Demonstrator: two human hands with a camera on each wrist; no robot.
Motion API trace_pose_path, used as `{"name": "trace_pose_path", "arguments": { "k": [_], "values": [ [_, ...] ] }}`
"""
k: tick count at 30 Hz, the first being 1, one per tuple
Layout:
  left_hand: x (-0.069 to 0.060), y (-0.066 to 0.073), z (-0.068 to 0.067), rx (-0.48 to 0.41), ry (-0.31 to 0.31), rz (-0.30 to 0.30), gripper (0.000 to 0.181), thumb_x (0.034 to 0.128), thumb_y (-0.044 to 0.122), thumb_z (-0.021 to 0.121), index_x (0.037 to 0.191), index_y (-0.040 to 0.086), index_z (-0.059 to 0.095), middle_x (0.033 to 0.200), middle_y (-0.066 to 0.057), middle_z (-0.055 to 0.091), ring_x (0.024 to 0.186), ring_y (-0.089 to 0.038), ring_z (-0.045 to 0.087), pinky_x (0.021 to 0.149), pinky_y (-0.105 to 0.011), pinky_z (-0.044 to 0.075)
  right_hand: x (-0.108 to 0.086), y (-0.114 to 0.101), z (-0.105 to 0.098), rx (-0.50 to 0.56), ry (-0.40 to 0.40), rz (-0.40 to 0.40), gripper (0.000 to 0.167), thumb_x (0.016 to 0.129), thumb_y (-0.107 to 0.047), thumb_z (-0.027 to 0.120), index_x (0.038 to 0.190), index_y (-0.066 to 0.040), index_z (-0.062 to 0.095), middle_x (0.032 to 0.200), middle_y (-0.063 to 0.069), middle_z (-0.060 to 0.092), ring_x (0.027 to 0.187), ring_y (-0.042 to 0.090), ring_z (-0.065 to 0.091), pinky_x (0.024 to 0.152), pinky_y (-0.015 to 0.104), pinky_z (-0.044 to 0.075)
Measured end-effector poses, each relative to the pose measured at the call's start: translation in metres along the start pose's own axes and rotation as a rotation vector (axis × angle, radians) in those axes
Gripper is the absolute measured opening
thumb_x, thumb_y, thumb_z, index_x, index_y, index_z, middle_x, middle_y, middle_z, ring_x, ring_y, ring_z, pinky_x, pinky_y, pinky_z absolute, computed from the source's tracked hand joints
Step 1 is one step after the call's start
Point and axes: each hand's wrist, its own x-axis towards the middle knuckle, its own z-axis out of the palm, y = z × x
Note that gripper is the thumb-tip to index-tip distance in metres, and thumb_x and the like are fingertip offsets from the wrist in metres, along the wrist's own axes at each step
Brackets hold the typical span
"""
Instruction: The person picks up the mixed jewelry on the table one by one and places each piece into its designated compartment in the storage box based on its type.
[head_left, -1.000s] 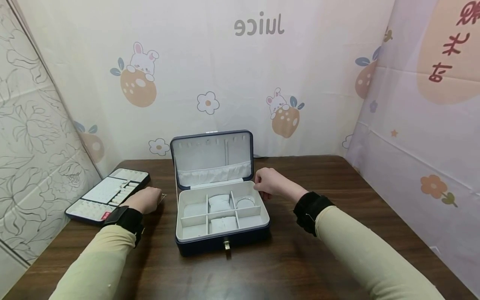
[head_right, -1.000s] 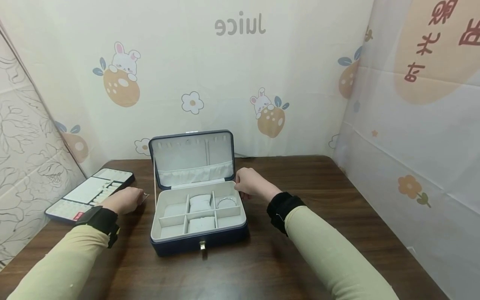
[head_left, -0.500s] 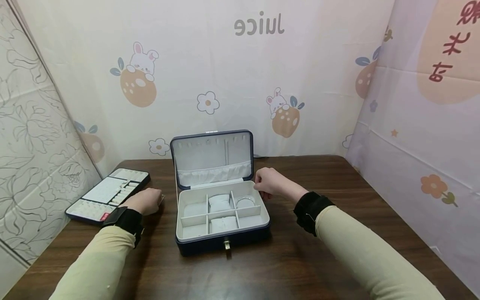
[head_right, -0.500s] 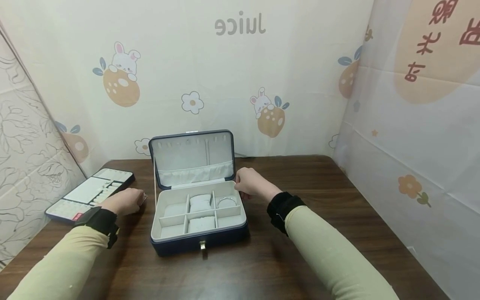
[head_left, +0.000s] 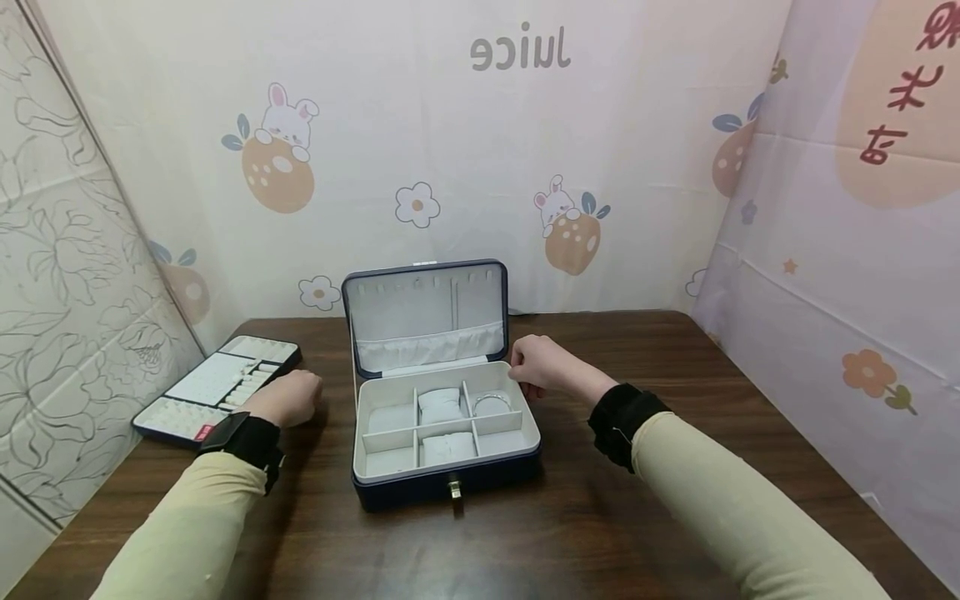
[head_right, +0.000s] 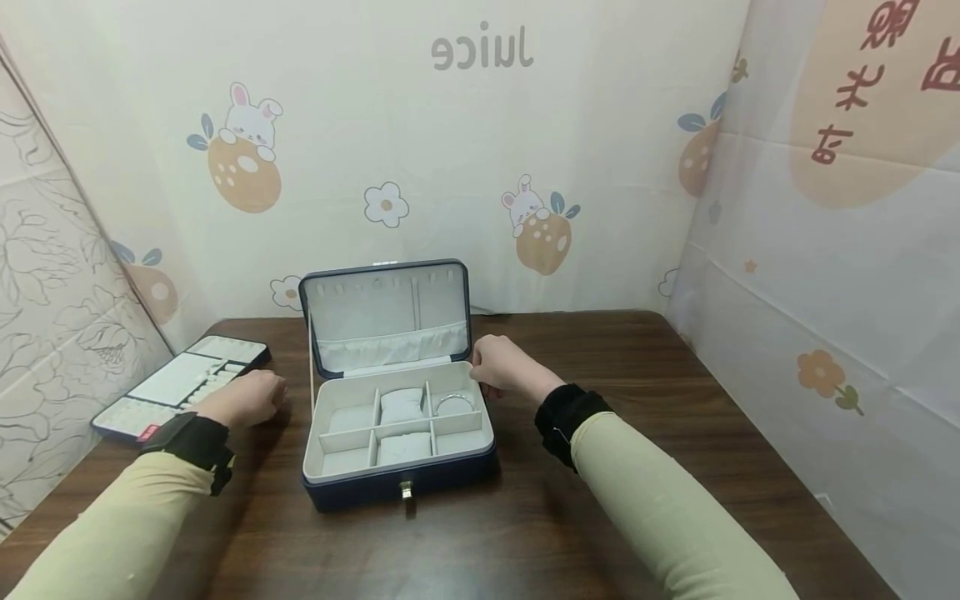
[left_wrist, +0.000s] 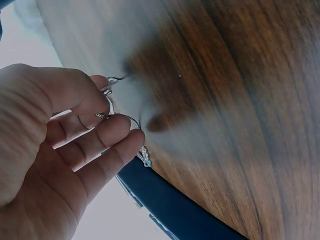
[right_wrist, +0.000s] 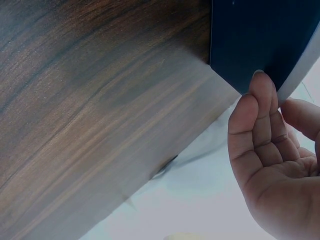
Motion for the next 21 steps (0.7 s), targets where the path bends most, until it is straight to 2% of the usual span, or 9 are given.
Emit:
{"name": "trace_pose_path", "arguments": {
  "k": [5,8,21],
  "values": [
    [-0.001,0.002,-0.005,-0.027,0.012,0.009,0.013,0.0855,-0.007,0.064,0.082,0.005,0.067,0.083,-0.009,0.062,0.075,-0.023,0.059,0.072,-0.045,0.054,0.000,0.000,0.000,0.004,-0.005,-0.001,0.013,0.100,-0.010,0.060,0.089,-0.006,0.063,0.068,0.008,0.067,0.061,0.022,0.068,0.055,0.028,0.056],
    [-0.003,0.006,-0.012,-0.032,0.021,0.035,0.013,0.0841,-0.009,0.065,0.082,0.003,0.067,0.083,-0.011,0.063,0.074,-0.023,0.059,0.070,-0.044,0.054,0.000,0.000,0.000,0.004,-0.005,-0.006,0.013,0.100,-0.009,0.060,0.088,-0.005,0.063,0.067,0.008,0.067,0.061,0.022,0.068,0.054,0.028,0.055],
    [-0.011,0.038,-0.041,0.007,0.061,0.126,0.016,0.0843,-0.011,0.067,0.082,0.005,0.068,0.081,-0.004,0.061,0.072,-0.018,0.058,0.065,-0.037,0.053,0.000,0.001,0.000,0.012,-0.001,-0.016,0.012,0.100,-0.009,0.060,0.089,-0.005,0.063,0.068,0.008,0.067,0.058,0.020,0.067,0.055,0.029,0.056]
  ]
}}
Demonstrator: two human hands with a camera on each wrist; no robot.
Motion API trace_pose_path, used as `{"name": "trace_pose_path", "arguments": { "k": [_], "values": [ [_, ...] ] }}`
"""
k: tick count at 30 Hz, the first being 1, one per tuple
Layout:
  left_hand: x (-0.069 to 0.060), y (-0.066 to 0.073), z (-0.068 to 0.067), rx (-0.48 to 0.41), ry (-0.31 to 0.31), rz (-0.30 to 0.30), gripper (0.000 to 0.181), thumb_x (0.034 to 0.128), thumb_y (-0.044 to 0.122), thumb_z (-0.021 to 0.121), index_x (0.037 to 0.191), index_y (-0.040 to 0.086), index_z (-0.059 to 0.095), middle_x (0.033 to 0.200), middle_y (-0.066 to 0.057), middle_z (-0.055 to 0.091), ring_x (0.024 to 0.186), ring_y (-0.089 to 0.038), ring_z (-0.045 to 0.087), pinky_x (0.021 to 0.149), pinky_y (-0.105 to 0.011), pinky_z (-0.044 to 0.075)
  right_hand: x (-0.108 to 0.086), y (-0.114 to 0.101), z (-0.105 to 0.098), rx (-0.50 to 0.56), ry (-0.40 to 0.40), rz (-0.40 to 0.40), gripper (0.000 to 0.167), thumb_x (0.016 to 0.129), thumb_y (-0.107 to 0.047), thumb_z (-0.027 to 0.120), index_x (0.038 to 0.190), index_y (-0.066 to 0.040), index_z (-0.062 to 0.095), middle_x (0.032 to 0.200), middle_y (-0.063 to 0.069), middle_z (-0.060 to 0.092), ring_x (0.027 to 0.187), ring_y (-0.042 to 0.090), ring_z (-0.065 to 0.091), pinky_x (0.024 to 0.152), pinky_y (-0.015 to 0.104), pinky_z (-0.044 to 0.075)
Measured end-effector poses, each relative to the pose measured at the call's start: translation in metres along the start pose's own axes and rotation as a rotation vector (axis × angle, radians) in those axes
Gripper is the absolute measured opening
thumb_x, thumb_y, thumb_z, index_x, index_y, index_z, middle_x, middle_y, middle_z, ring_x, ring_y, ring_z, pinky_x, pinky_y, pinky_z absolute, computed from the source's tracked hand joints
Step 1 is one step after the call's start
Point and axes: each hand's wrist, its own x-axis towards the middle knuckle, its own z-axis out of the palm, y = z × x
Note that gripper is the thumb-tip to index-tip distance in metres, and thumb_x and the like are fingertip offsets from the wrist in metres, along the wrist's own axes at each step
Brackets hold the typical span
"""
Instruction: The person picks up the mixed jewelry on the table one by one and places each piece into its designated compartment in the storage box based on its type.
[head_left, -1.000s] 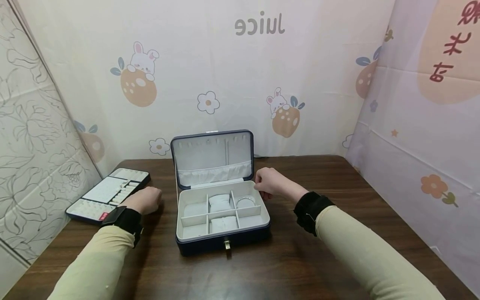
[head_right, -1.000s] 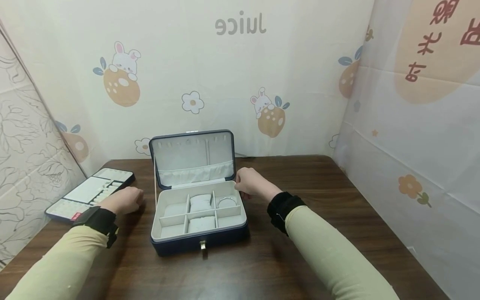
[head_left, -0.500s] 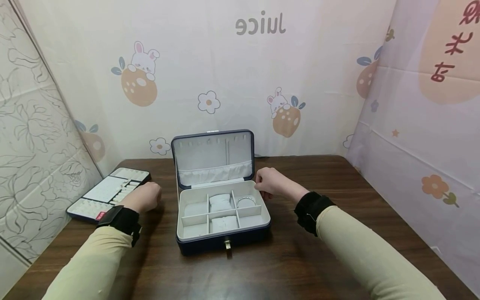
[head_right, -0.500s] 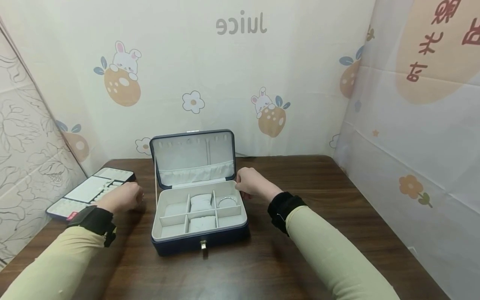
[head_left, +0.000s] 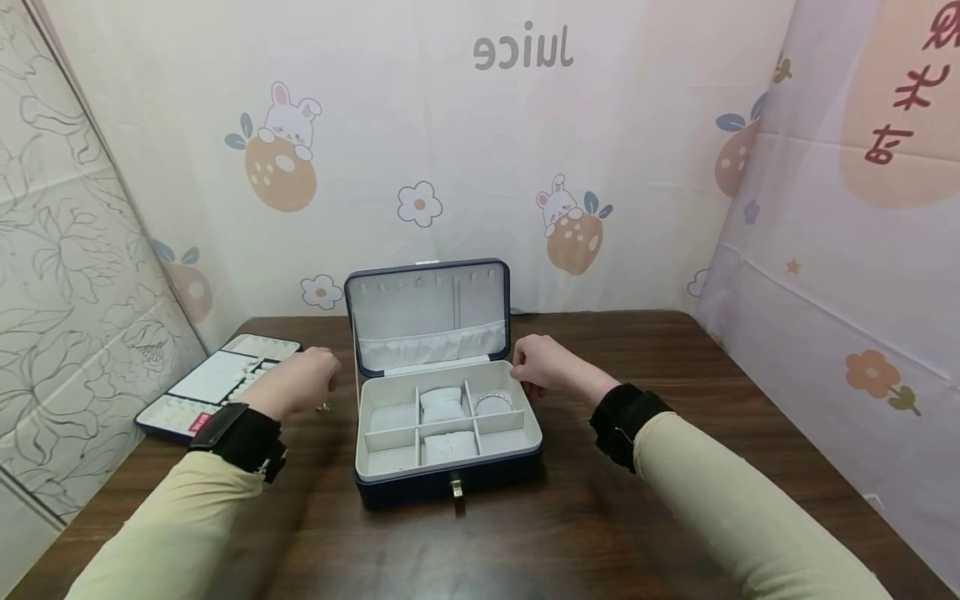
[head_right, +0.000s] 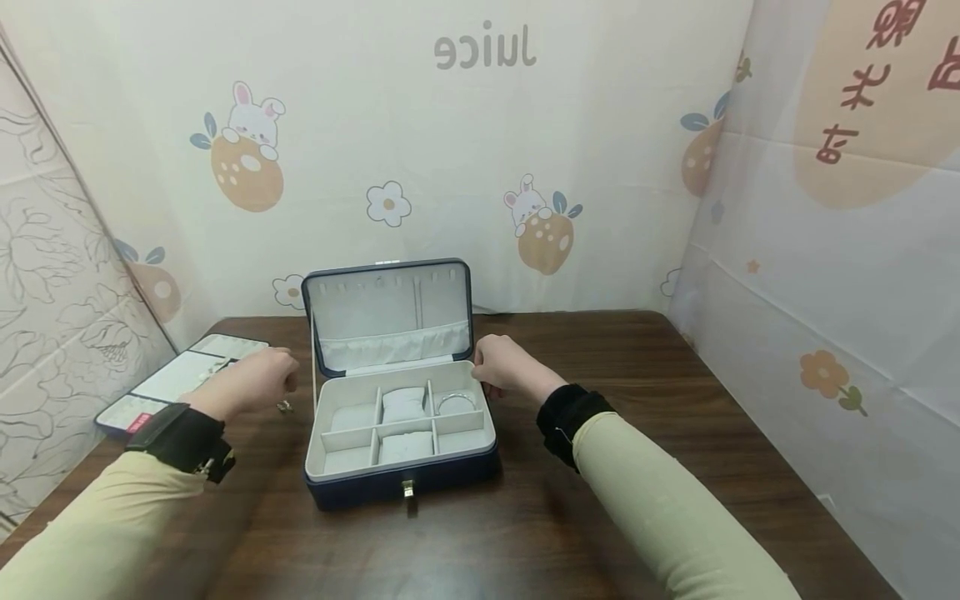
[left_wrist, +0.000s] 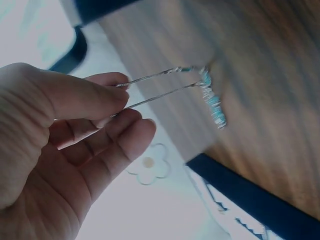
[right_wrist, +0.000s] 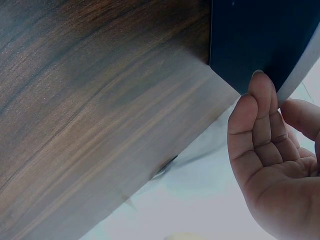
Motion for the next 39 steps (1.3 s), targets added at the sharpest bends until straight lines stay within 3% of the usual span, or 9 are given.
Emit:
{"name": "trace_pose_path", "arguments": {
  "k": [6,12,24,33,39],
  "values": [
    [-0.002,0.015,-0.011,0.019,0.064,0.086,0.024,0.0840,-0.011,0.063,0.072,0.009,0.064,0.074,0.000,0.054,0.067,-0.016,0.050,0.060,-0.032,0.045,0.001,0.000,0.000,0.002,0.003,0.002,0.011,0.100,-0.009,0.060,0.090,-0.005,0.063,0.068,0.008,0.067,0.057,0.018,0.066,0.055,0.029,0.057],
    [-0.008,0.030,-0.022,0.007,0.078,0.114,0.034,0.0818,-0.017,0.057,0.064,0.012,0.055,0.069,0.001,0.043,0.061,-0.015,0.040,0.055,-0.028,0.033,0.001,-0.001,0.000,-0.014,0.007,-0.003,0.013,0.099,-0.009,0.060,0.087,-0.005,0.063,0.066,0.007,0.067,0.055,0.017,0.065,0.054,0.028,0.055],
    [-0.021,0.049,-0.041,0.018,0.052,0.144,0.031,0.0817,-0.016,0.055,0.070,0.011,0.064,0.074,0.001,0.055,0.068,-0.015,0.049,0.057,-0.028,0.043,0.002,-0.001,0.000,-0.032,0.012,-0.002,0.013,0.099,-0.009,0.060,0.086,-0.006,0.063,0.066,0.007,0.067,0.057,0.020,0.067,0.053,0.027,0.054],
    [-0.028,0.061,-0.055,0.058,0.126,0.219,0.033,0.0739,-0.017,0.051,0.066,0.013,0.062,0.070,0.003,0.052,0.066,-0.014,0.047,0.056,-0.028,0.042,-0.001,-0.002,0.002,-0.036,0.028,-0.002,0.014,0.099,-0.008,0.060,0.085,-0.006,0.064,0.067,0.009,0.067,0.061,0.024,0.069,0.054,0.028,0.054],
    [-0.035,0.071,-0.066,0.072,0.169,0.218,0.031,0.0733,-0.012,0.052,0.066,0.017,0.060,0.071,0.004,0.051,0.065,-0.013,0.048,0.055,-0.028,0.041,-0.002,-0.003,0.001,-0.037,0.027,-0.003,0.014,0.099,-0.008,0.059,0.085,-0.005,0.063,0.067,0.008,0.067,0.058,0.021,0.066,0.054,0.028,0.054]
  ]
}}
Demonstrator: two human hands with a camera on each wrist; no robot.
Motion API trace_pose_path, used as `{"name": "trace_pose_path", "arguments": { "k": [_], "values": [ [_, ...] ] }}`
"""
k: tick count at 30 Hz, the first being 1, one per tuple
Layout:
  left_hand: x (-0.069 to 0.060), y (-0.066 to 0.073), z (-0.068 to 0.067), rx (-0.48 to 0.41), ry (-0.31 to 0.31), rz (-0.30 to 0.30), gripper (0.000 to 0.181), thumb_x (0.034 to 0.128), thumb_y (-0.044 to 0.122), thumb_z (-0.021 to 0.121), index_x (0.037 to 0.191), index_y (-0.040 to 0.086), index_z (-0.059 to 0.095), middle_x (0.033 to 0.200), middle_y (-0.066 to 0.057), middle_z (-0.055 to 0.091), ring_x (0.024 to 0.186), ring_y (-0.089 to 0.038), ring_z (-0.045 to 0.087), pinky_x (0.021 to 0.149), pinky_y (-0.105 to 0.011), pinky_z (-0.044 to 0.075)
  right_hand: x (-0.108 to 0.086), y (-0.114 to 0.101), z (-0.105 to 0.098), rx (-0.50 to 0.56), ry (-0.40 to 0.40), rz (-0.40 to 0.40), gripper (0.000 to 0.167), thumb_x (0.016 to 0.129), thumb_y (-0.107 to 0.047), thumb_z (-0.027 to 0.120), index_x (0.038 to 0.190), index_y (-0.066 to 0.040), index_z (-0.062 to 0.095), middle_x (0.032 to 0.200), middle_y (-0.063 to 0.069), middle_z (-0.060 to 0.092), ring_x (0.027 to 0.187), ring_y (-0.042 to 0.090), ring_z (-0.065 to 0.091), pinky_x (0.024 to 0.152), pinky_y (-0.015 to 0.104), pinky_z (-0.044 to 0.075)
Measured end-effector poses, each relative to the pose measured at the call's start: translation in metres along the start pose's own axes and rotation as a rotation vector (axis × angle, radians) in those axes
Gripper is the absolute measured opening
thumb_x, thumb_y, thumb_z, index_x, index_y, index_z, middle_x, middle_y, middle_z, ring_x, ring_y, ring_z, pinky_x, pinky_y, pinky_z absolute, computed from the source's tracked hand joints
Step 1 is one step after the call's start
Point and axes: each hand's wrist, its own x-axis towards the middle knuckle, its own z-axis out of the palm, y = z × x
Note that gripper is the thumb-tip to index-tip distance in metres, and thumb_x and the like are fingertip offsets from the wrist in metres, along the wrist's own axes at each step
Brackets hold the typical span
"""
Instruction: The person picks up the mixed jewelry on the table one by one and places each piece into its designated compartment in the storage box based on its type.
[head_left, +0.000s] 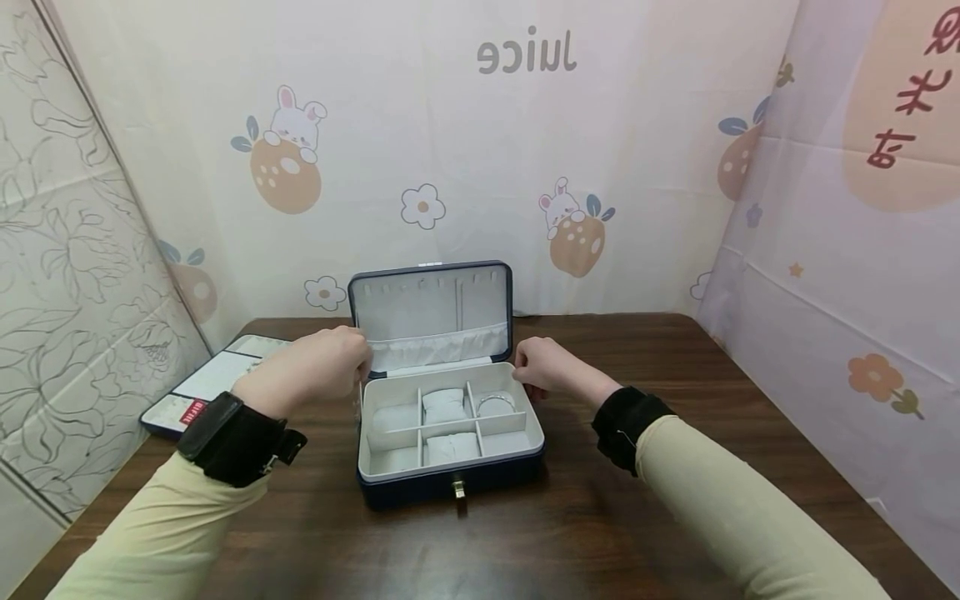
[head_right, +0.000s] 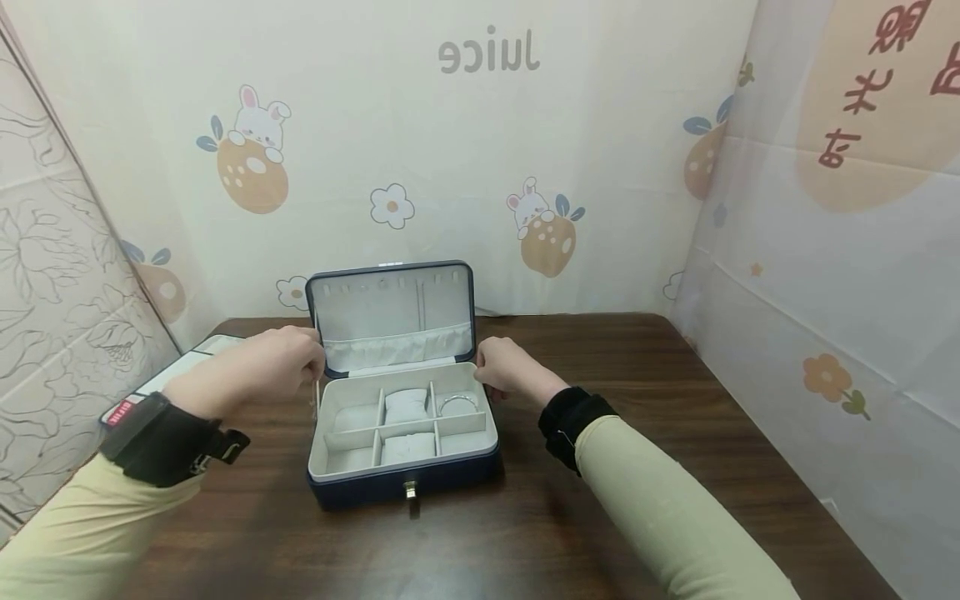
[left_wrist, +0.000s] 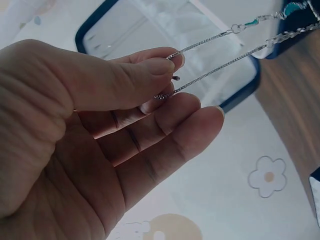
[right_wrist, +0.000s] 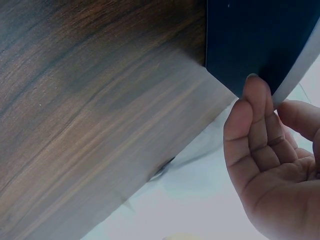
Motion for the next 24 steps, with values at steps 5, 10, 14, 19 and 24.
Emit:
{"name": "trace_pose_path", "arguments": {
  "k": [5,10,14,19,24],
  "values": [
    [-0.003,0.006,-0.009,0.025,0.051,0.008,0.029,0.0722,-0.008,0.056,0.065,0.020,0.059,0.073,0.004,0.051,0.068,-0.015,0.050,0.059,-0.031,0.044,0.000,-0.002,0.000,-0.027,0.001,-0.006,0.014,0.099,-0.008,0.060,0.086,-0.006,0.063,0.069,0.009,0.067,0.062,0.025,0.068,0.053,0.027,0.053],
    [0.000,0.009,-0.016,0.036,0.040,-0.001,0.034,0.0754,-0.014,0.051,0.067,0.018,0.060,0.075,0.003,0.047,0.070,-0.016,0.045,0.059,-0.031,0.040,0.000,-0.003,0.000,-0.069,0.020,-0.021,0.011,0.098,-0.009,0.061,0.088,-0.006,0.063,0.072,0.009,0.067,0.062,0.024,0.067,0.053,0.027,0.051],
    [0.005,0.010,-0.018,0.027,0.042,0.009,0.037,0.0768,-0.017,0.045,0.066,0.017,0.056,0.075,0.001,0.042,0.069,-0.017,0.038,0.058,-0.029,0.032,0.001,-0.006,-0.001,-0.089,0.069,-0.034,0.008,0.099,-0.011,0.061,0.093,-0.007,0.063,0.073,0.007,0.064,0.058,0.019,0.063,0.052,0.027,0.049],
    [0.009,0.012,-0.020,0.018,0.082,0.028,0.038,0.0798,-0.017,0.047,0.071,0.015,0.064,0.076,0.001,0.047,0.068,-0.016,0.045,0.060,-0.029,0.040,0.001,-0.014,-0.004,-0.099,0.168,-0.078,0.008,0.099,-0.012,0.060,0.094,-0.008,0.065,0.077,0.004,0.062,0.061,0.016,0.056,0.053,0.027,0.045],
    [0.013,0.016,-0.022,0.014,0.119,0.043,0.032,0.0869,-0.014,0.053,0.079,0.012,0.070,0.079,0.001,0.051,0.070,-0.017,0.052,0.064,-0.031,0.047,0.000,-0.026,-0.003,-0.048,0.146,-0.168,0.010,0.101,-0.014,0.058,0.101,-0.009,0.067,0.079,0.002,0.065,0.063,0.014,0.058,0.056,0.026,0.049]
  ]
}}
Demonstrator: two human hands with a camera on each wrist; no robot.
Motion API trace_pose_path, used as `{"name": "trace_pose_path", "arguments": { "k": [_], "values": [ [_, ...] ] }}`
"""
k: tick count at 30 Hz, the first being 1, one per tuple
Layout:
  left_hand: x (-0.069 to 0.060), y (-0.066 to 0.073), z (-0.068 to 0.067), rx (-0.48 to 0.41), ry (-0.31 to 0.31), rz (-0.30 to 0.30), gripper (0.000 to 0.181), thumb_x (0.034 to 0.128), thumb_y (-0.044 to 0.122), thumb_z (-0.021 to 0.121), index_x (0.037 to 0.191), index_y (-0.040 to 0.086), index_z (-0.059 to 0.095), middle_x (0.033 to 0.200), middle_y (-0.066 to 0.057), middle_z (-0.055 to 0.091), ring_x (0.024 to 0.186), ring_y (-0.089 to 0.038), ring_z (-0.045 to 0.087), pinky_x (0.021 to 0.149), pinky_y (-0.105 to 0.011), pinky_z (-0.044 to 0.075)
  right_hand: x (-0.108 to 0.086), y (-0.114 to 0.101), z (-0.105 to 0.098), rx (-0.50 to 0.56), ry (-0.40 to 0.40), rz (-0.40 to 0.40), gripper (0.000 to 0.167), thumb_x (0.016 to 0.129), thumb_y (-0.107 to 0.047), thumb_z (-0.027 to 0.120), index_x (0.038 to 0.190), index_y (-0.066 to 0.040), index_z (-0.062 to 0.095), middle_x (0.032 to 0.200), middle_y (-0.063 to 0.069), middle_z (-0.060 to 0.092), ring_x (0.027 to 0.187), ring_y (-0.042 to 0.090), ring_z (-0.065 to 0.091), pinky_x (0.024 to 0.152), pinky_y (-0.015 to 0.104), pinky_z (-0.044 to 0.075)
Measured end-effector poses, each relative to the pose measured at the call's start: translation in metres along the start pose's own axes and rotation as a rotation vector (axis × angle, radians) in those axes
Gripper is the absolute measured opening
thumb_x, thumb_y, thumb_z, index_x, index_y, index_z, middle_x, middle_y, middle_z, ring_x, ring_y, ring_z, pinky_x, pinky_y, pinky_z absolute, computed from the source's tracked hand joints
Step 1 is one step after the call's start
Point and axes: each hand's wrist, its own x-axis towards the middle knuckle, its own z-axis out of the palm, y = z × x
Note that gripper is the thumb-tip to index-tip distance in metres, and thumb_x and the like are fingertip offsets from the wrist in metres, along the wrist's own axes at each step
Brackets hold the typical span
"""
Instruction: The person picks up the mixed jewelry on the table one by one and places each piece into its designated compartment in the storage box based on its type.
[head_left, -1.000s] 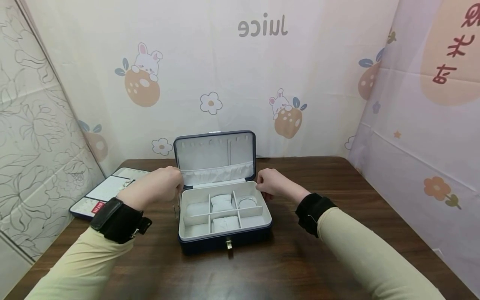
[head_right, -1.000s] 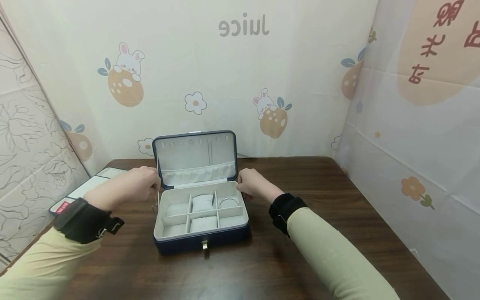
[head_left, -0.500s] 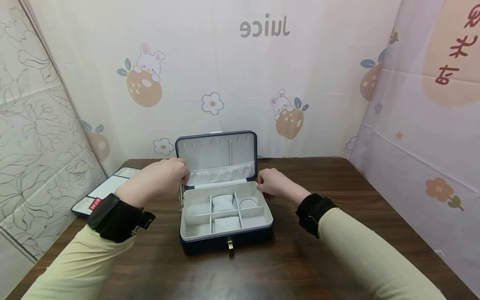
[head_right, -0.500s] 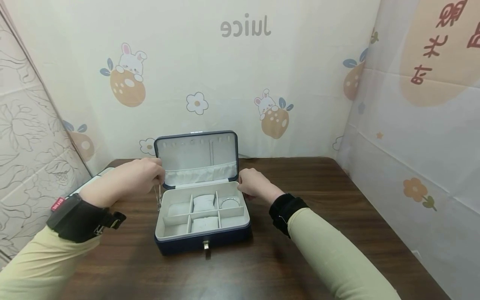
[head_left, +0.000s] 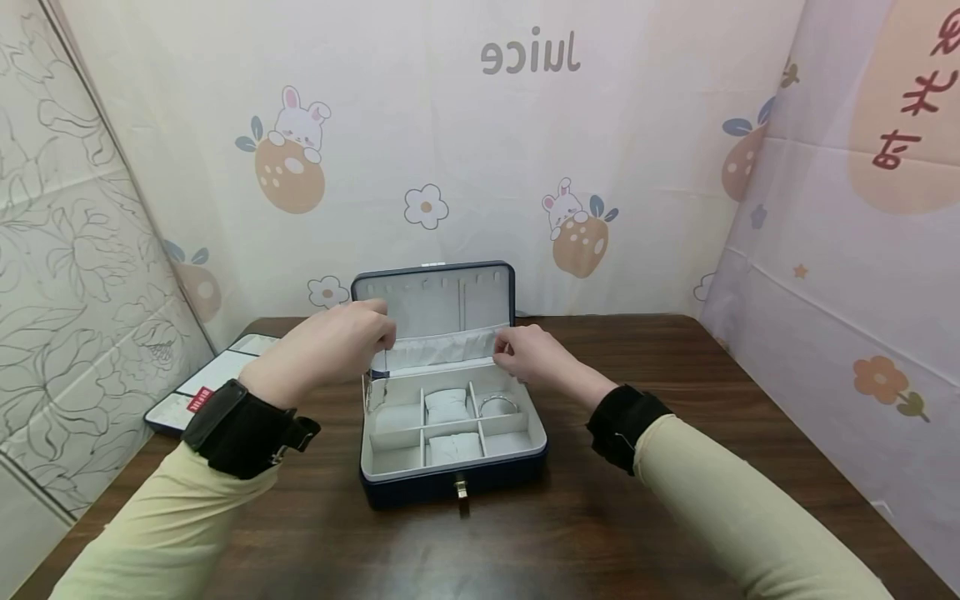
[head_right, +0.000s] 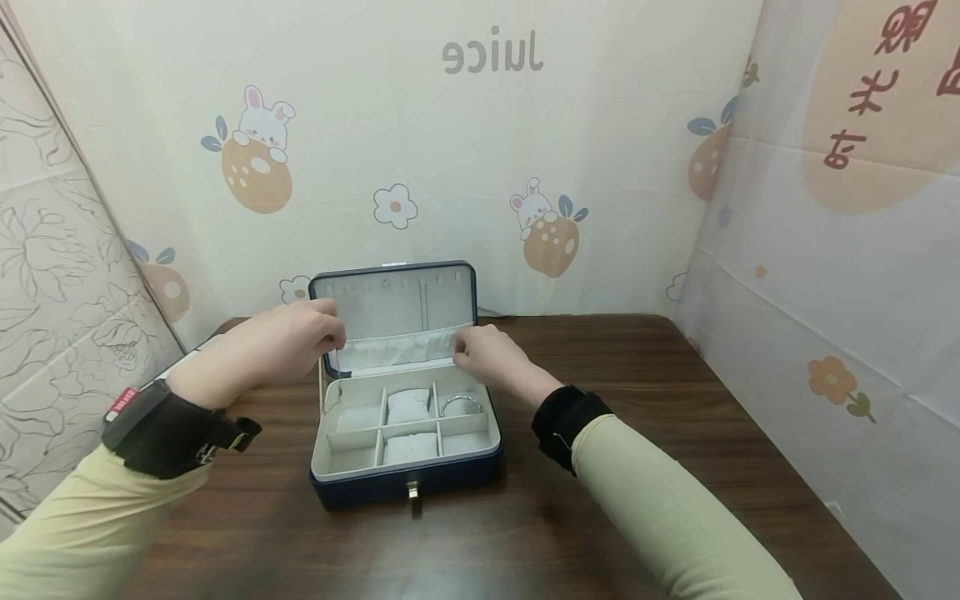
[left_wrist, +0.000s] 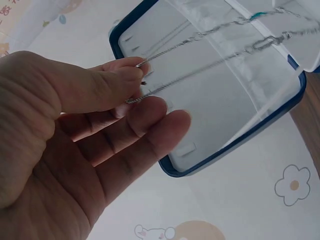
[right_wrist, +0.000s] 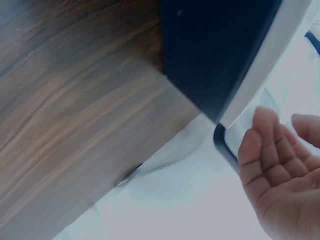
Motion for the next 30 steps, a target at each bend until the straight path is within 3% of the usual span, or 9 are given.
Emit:
{"name": "trace_pose_path", "arguments": {
  "k": [4,11,14,20,27,30],
  "values": [
    [0.003,0.004,-0.001,-0.013,0.023,0.004,0.027,0.0906,-0.010,0.056,0.087,0.011,0.073,0.084,0.001,0.055,0.073,-0.019,0.058,0.066,-0.032,0.052,-0.001,-0.009,0.001,0.086,-0.043,-0.061,0.014,0.103,-0.013,0.058,0.109,-0.006,0.069,0.077,0.002,0.065,0.063,0.015,0.061,0.060,0.027,0.052],
    [0.011,0.012,0.003,-0.018,0.044,0.018,0.017,0.0941,-0.003,0.064,0.092,0.010,0.075,0.088,-0.001,0.057,0.073,-0.020,0.062,0.066,-0.035,0.054,-0.002,-0.023,0.002,0.182,-0.069,-0.180,0.019,0.104,-0.014,0.058,0.114,-0.003,0.069,0.076,0.009,0.067,0.071,0.033,0.068,0.061,0.028,0.050],
    [0.013,0.015,0.005,-0.035,0.044,0.035,0.019,0.0939,-0.004,0.063,0.094,0.011,0.075,0.089,-0.001,0.057,0.076,-0.020,0.064,0.070,-0.034,0.056,-0.003,-0.028,0.002,0.223,-0.084,-0.213,0.019,0.104,-0.014,0.059,0.116,-0.004,0.069,0.076,0.009,0.066,0.070,0.030,0.067,0.063,0.028,0.052],
    [0.016,0.019,0.011,-0.106,0.079,0.135,0.019,0.0941,-0.005,0.063,0.094,0.010,0.075,0.091,0.000,0.058,0.081,-0.018,0.066,0.072,-0.031,0.056,-0.004,-0.036,0.001,0.285,-0.131,-0.230,0.022,0.103,-0.015,0.061,0.122,-0.007,0.069,0.079,0.013,0.068,0.068,0.020,0.066,0.066,0.028,0.055],
    [0.023,0.025,0.017,-0.136,0.099,0.250,0.015,0.0927,-0.003,0.069,0.092,0.011,0.074,0.089,0.001,0.057,0.076,-0.016,0.063,0.067,-0.027,0.053,-0.004,-0.040,0.000,0.359,-0.161,-0.207,0.022,0.103,-0.017,0.062,0.123,-0.010,0.069,0.081,0.013,0.069,0.069,0.021,0.067,0.067,0.030,0.057],
    [0.026,0.027,0.020,-0.142,0.089,0.265,0.017,0.0929,-0.003,0.069,0.092,0.013,0.074,0.089,0.002,0.056,0.074,-0.014,0.061,0.065,-0.026,0.051,-0.004,-0.041,0.000,0.413,-0.177,-0.209,0.021,0.103,-0.017,0.063,0.121,-0.009,0.069,0.078,0.012,0.069,0.069,0.023,0.069,0.073,0.040,0.060]
  ]
}}
